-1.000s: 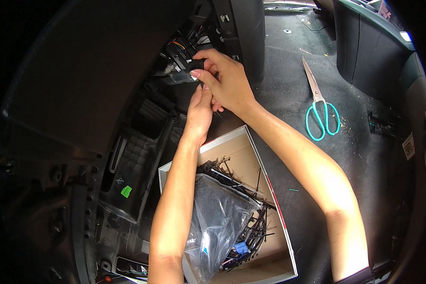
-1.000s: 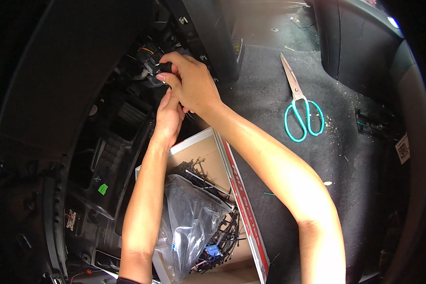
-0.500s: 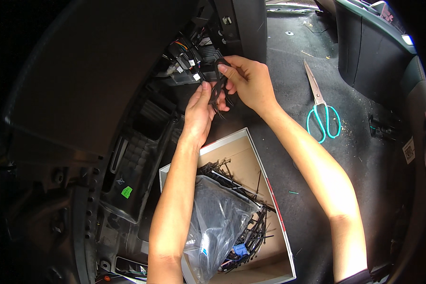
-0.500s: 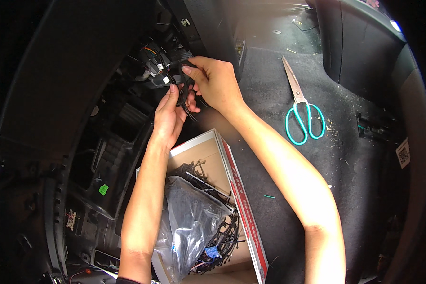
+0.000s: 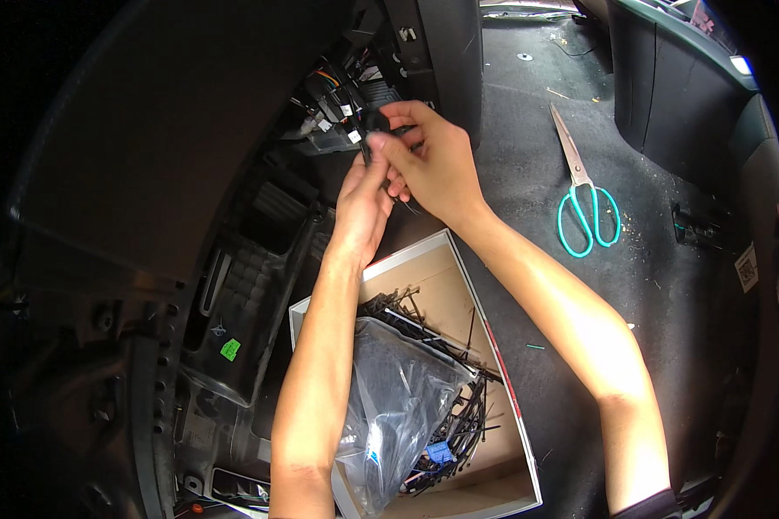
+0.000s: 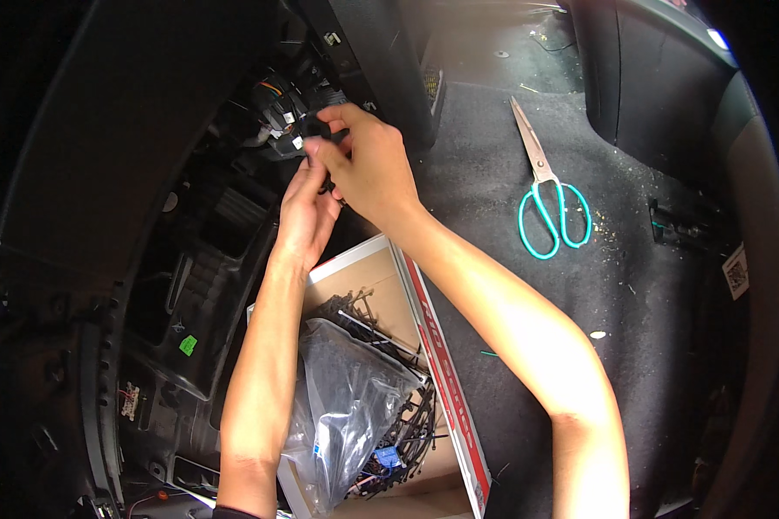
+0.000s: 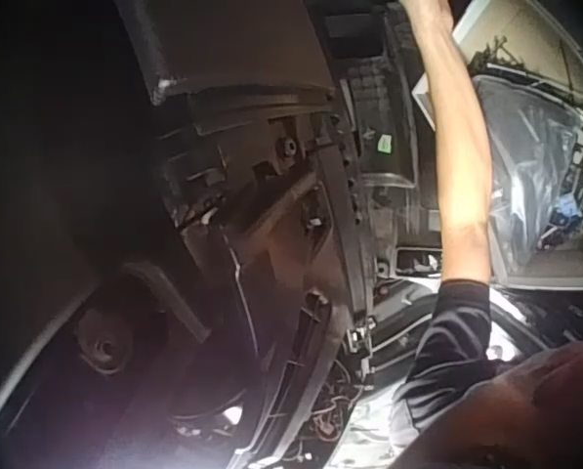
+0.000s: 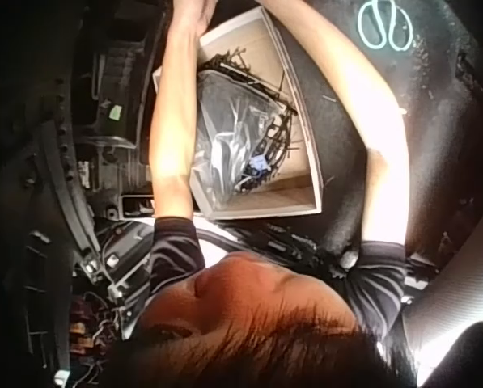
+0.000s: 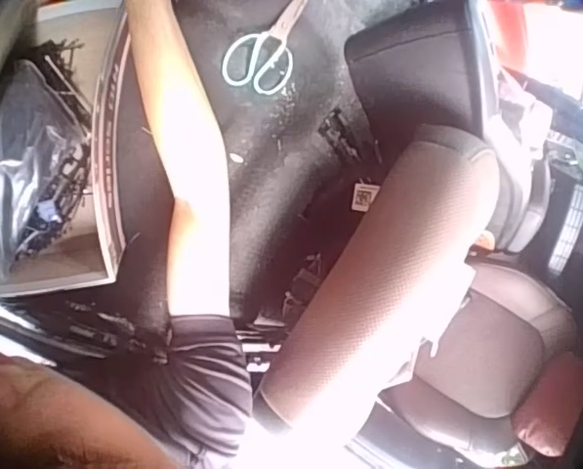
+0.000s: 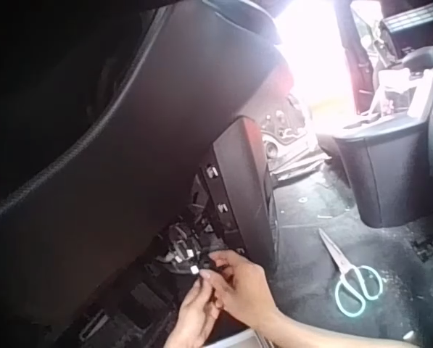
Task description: Connecting and managing wiring under a vehicle dashboard.
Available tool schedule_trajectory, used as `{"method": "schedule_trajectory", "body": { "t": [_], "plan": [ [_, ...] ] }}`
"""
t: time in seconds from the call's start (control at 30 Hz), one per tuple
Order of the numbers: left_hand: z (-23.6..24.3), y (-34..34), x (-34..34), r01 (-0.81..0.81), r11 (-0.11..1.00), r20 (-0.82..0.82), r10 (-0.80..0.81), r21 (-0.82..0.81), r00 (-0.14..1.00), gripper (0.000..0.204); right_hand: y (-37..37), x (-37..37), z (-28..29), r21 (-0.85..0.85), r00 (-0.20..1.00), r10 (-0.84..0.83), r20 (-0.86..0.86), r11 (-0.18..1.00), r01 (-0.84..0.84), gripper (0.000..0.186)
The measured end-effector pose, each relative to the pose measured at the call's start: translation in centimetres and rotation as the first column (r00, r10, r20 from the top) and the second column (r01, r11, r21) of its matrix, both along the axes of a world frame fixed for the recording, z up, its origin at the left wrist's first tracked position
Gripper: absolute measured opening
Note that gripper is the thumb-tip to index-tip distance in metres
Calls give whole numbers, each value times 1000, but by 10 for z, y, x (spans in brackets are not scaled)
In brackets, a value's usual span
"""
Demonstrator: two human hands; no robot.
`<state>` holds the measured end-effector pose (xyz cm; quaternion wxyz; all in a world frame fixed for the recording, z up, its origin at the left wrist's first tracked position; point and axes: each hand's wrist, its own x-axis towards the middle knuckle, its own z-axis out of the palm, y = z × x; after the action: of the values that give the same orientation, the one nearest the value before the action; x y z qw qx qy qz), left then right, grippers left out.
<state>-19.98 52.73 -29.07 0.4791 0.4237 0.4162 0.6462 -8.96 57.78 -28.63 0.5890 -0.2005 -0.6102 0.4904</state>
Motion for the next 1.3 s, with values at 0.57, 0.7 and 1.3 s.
{"method": "schedule_trajectory", "body": {
  "t": [0.57,0.7,1.3],
  "plan": [
    [2,-1,-8,-74,997,-102,76,27,992,30,8,-8,-1,153,989,-134,66,981,123,27],
    [0,-2,-13,-16,998,-80,21,57,997,29,8,-6,6,-25,993,-88,82,996,90,24],
    [-8,7,-10,-144,989,-356,125,-27,926,16,31,-14,21,103,908,-135,397,989,102,14]
  ]
}}
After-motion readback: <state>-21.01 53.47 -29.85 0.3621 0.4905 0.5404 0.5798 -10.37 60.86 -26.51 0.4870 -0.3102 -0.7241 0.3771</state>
